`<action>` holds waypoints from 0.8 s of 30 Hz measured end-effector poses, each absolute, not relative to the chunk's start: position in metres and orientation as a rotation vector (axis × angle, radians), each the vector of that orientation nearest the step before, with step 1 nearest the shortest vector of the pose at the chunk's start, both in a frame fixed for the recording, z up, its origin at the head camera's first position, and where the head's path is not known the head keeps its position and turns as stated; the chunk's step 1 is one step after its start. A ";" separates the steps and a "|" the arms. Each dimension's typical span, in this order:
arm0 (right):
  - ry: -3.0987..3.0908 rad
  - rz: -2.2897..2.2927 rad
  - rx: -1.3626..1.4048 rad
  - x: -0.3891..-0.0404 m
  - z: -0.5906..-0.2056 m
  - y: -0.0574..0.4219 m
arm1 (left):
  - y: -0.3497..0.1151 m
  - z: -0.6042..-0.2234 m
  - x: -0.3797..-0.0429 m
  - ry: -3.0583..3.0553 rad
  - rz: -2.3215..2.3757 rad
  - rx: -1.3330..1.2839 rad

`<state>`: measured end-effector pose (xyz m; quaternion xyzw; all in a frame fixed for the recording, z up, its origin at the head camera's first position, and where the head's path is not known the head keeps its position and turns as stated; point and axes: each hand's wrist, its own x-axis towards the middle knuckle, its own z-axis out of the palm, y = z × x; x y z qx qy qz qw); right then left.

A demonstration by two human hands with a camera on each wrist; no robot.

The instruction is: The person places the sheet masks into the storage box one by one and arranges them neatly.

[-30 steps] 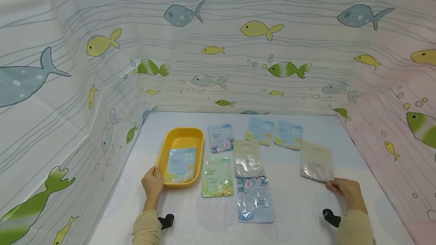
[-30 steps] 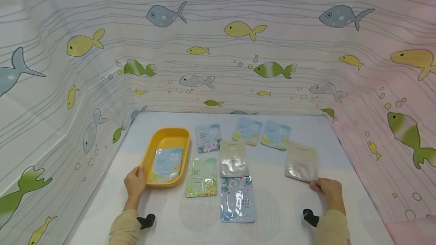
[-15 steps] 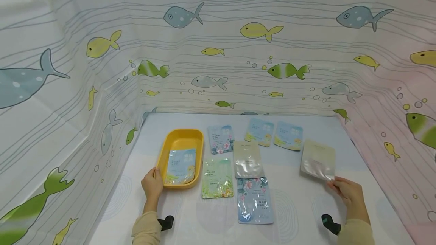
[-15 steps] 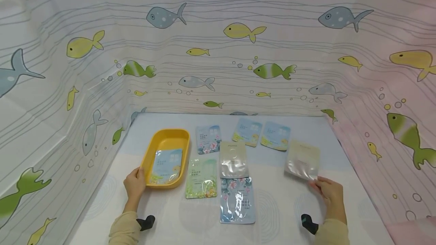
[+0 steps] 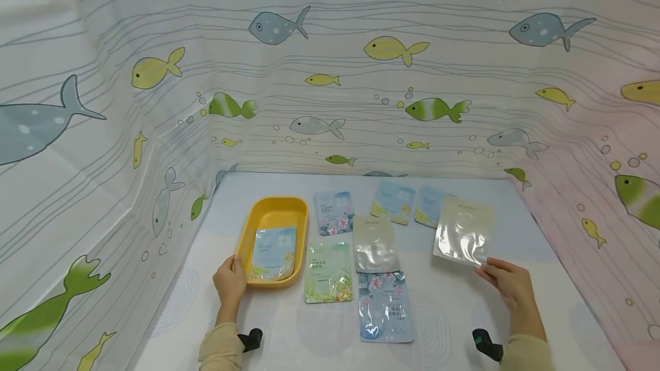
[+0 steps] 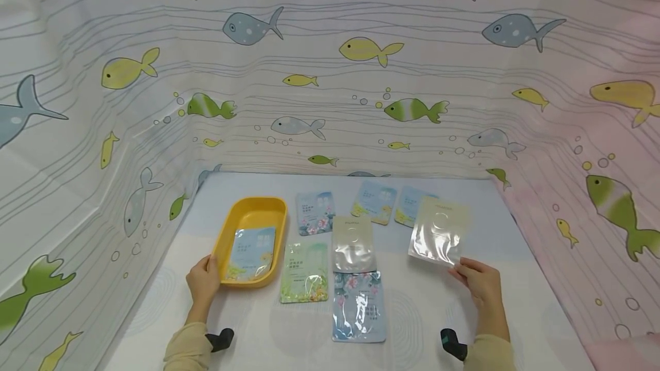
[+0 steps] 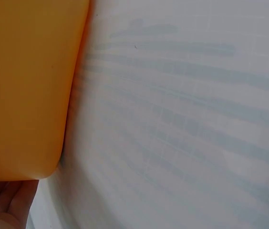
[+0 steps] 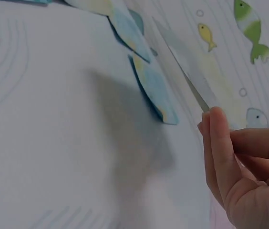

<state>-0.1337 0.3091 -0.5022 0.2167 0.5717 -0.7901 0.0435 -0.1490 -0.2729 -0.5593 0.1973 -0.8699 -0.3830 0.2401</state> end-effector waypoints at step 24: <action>1.951 -2.278 0.357 -0.152 -0.496 0.212 | -0.271 -0.557 -0.146 -2.326 -1.035 0.494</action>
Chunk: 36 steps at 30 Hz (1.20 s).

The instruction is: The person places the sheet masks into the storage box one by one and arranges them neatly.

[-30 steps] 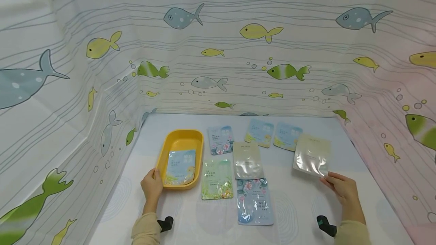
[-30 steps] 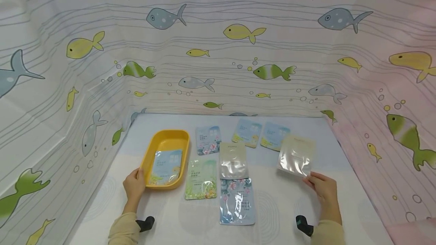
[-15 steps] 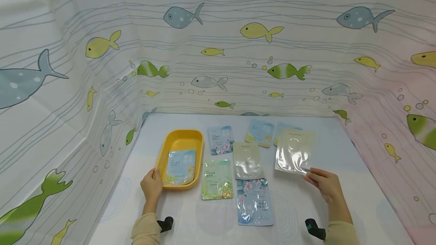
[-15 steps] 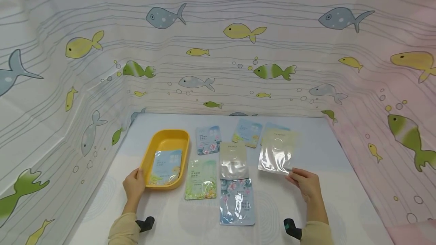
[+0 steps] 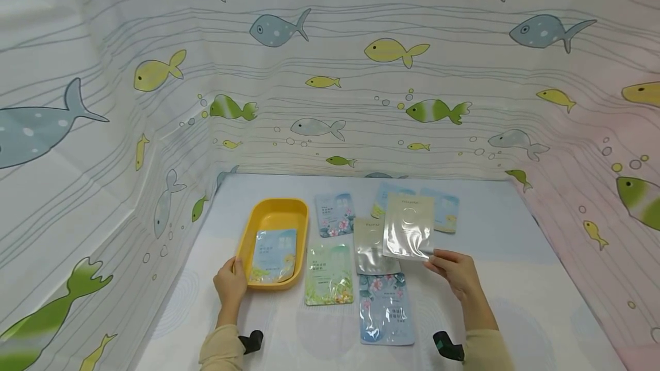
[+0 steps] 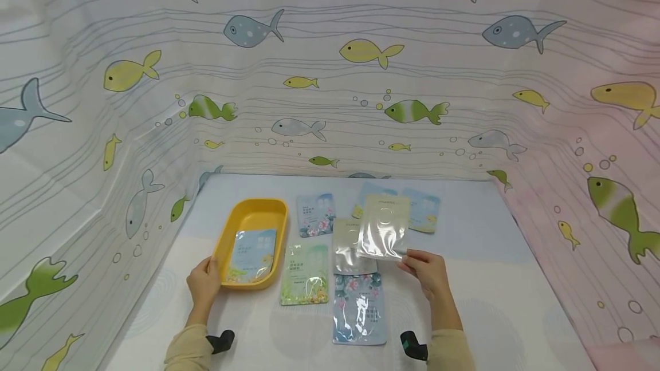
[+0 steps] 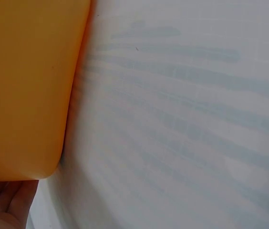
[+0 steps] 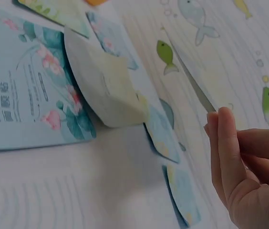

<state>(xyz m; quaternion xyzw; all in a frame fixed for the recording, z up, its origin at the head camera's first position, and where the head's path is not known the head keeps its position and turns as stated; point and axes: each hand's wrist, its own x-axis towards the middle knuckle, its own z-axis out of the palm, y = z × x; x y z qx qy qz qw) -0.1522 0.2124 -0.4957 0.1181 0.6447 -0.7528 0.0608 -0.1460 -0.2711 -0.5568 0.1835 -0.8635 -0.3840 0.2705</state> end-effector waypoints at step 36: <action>1.899 -2.183 0.039 -0.195 -0.472 0.103 | -0.275 -0.563 -0.148 -2.359 -1.030 0.508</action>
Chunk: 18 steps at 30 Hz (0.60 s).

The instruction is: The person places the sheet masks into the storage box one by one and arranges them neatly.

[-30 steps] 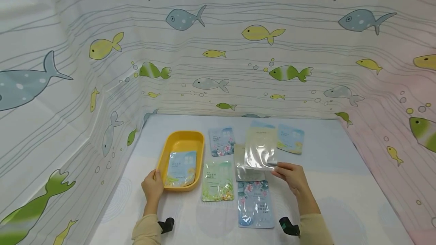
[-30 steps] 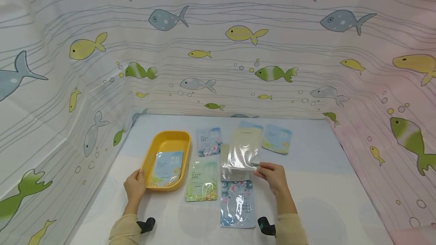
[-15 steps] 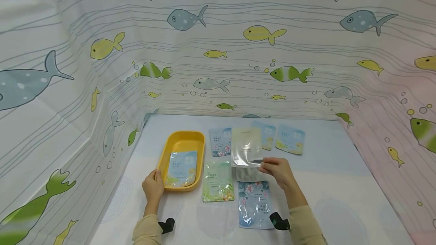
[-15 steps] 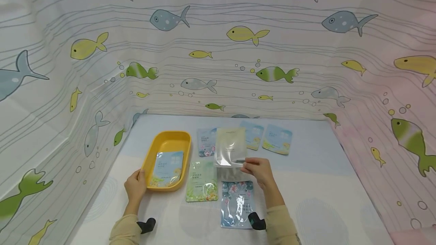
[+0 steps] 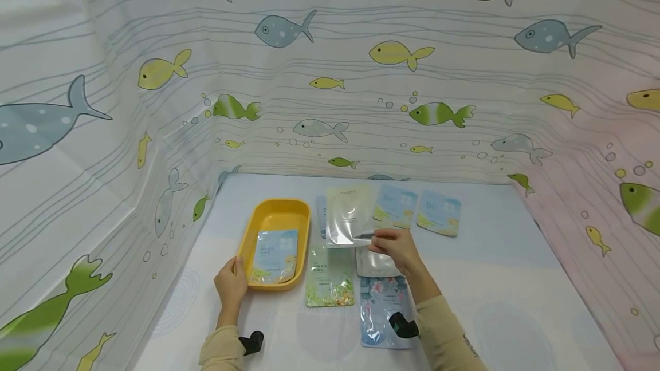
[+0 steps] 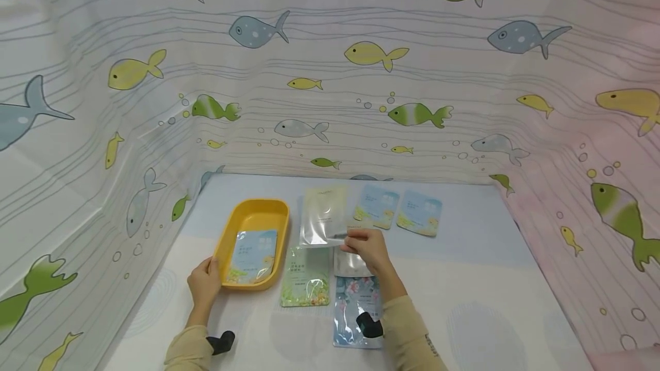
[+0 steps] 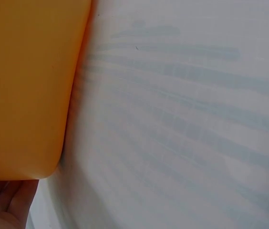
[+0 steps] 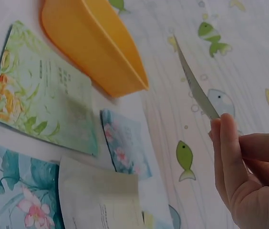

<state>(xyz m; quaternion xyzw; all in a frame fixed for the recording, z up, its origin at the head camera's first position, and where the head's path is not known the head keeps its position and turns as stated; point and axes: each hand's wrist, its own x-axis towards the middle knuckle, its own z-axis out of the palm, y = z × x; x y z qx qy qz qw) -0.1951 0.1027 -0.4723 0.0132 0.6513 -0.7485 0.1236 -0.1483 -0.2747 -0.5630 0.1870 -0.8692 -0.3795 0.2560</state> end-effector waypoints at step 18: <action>1.852 -2.189 -0.041 -0.204 -0.468 0.052 | -0.275 -0.566 -0.149 -2.340 -1.027 0.501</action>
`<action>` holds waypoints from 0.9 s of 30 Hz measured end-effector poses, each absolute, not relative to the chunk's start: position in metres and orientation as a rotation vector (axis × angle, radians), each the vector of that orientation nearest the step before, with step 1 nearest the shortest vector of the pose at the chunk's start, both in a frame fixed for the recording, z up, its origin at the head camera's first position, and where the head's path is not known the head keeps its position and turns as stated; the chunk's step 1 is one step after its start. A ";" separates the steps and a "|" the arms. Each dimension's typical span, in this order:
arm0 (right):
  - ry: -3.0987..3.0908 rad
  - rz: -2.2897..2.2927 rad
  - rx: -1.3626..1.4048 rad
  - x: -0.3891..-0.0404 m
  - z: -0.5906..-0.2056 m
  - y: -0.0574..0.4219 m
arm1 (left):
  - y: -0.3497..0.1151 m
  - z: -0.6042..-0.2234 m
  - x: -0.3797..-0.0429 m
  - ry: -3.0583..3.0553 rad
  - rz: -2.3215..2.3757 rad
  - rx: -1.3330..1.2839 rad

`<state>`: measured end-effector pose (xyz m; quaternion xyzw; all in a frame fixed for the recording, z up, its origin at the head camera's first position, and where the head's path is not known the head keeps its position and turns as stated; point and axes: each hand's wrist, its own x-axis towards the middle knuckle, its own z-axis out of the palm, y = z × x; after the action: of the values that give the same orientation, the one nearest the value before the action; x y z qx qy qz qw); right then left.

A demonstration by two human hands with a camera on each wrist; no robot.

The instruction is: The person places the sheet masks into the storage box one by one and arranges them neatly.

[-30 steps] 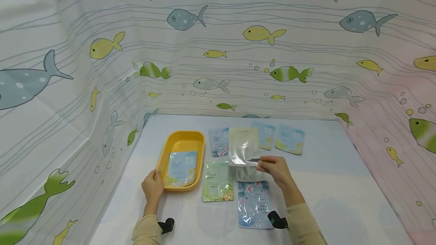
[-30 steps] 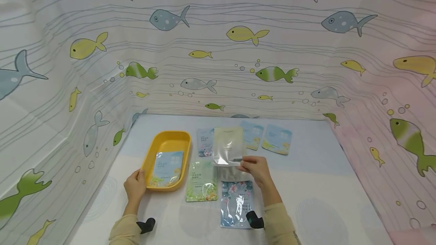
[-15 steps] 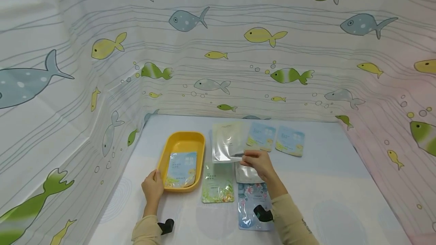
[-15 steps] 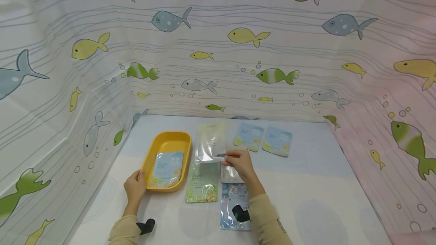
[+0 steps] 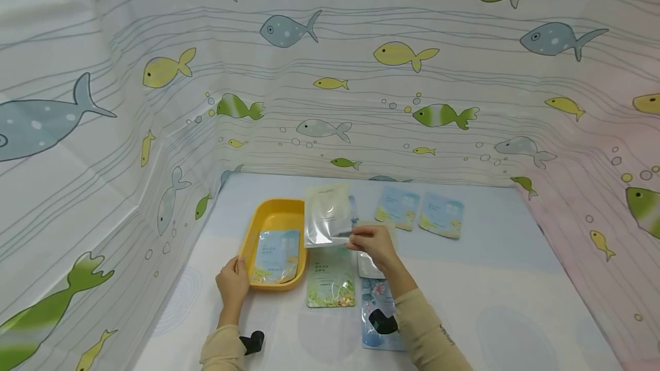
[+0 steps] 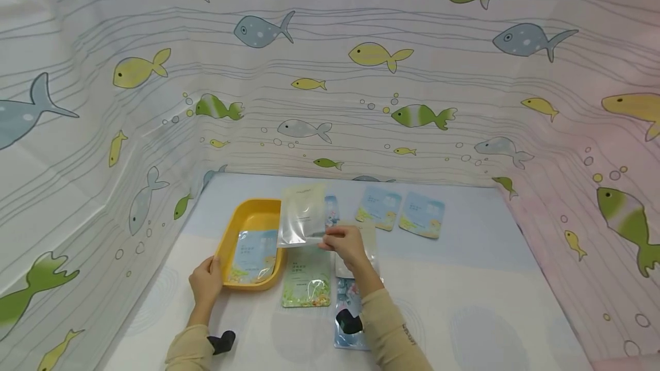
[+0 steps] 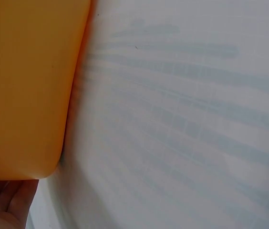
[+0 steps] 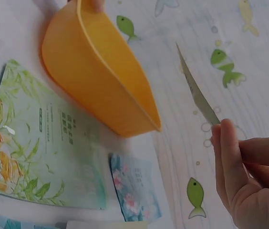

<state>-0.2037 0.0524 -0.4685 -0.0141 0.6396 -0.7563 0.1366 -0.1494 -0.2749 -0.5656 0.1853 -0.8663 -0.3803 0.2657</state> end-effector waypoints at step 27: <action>1.998 -1.984 -0.026 -0.195 -0.490 -0.038 | -0.276 -0.564 -0.150 -2.330 -1.021 0.509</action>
<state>-0.1955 -0.0376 -0.4904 -0.0090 0.7002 -0.6953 0.1619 -0.1499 -0.2758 -0.5636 0.1890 -0.8646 -0.3790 0.2703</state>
